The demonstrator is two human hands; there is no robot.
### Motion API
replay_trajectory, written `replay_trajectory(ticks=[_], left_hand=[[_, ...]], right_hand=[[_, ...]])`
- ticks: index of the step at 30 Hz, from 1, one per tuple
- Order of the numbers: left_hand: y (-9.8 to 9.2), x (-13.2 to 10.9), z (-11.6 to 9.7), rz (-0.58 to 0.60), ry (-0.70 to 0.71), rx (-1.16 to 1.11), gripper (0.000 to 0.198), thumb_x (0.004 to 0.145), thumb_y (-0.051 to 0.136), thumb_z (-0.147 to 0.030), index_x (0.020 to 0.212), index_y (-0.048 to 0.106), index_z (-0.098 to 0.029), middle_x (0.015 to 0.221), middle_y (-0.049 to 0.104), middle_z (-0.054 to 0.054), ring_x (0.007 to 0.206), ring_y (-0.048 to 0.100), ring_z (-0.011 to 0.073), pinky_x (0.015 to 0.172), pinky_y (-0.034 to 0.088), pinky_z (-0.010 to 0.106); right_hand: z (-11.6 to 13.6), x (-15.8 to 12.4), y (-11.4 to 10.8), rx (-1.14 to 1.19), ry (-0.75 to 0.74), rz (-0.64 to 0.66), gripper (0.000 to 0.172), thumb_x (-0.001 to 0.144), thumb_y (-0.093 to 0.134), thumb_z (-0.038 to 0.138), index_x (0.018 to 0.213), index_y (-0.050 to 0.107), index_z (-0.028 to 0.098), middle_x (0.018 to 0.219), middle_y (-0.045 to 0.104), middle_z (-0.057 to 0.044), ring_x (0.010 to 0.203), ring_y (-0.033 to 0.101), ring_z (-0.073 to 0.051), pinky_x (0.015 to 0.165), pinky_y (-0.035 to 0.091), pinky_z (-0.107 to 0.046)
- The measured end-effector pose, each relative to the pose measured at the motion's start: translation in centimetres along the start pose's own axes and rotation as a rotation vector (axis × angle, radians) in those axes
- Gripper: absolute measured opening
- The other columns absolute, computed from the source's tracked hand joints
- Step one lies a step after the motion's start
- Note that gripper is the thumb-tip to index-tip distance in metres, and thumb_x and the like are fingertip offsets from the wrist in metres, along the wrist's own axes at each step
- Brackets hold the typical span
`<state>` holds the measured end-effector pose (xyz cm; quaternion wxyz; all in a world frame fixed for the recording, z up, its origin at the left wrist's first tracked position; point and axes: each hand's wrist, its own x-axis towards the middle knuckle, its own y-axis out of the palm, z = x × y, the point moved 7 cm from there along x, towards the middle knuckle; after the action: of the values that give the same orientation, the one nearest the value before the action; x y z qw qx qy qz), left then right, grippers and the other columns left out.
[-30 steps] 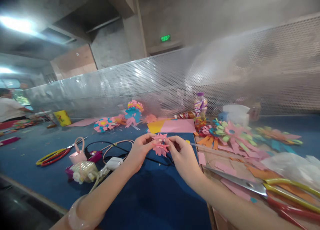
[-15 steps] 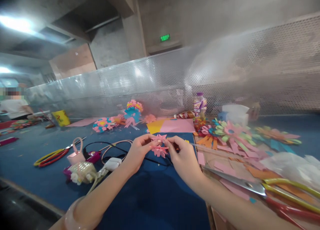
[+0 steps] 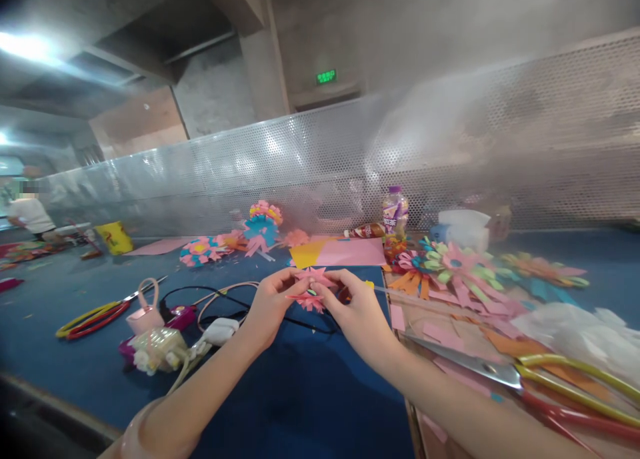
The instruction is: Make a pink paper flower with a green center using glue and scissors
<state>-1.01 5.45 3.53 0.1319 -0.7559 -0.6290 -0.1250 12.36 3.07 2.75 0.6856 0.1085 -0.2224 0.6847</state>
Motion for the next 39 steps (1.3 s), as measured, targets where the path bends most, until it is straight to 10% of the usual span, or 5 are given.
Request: replay_trajectory(ticks=[20, 39], left_hand=[[-0.8, 0.3, -1.1, 0.000, 0.059, -0.060, 0.020, 0.079, 0.059, -0.033, 0.089, 0.065, -0.017, 0.090, 0.065, 0.003, 0.084, 0.057, 0.0154, 0.080, 0.042, 0.026], [-2.4, 2.1, 0.3, -0.024, -0.035, 0.110, 0.024, 0.064, 0.072, -0.026, 0.085, 0.066, -0.015, 0.085, 0.068, 0.005, 0.081, 0.062, 0.0186, 0.075, 0.044, 0.028]], right_hand=[[2.8, 1.4, -1.6, -0.068, -0.061, -0.095, 0.020, 0.077, 0.060, 0.036, 0.073, 0.067, 0.018, 0.071, 0.065, -0.001, 0.066, 0.057, -0.015, 0.062, 0.041, -0.027], [0.8, 6.1, 0.4, -0.216, 0.024, 0.295, 0.044, 0.081, 0.048, 0.054, 0.071, 0.069, 0.016, 0.057, 0.062, -0.001, 0.052, 0.053, -0.013, 0.049, 0.040, -0.025]])
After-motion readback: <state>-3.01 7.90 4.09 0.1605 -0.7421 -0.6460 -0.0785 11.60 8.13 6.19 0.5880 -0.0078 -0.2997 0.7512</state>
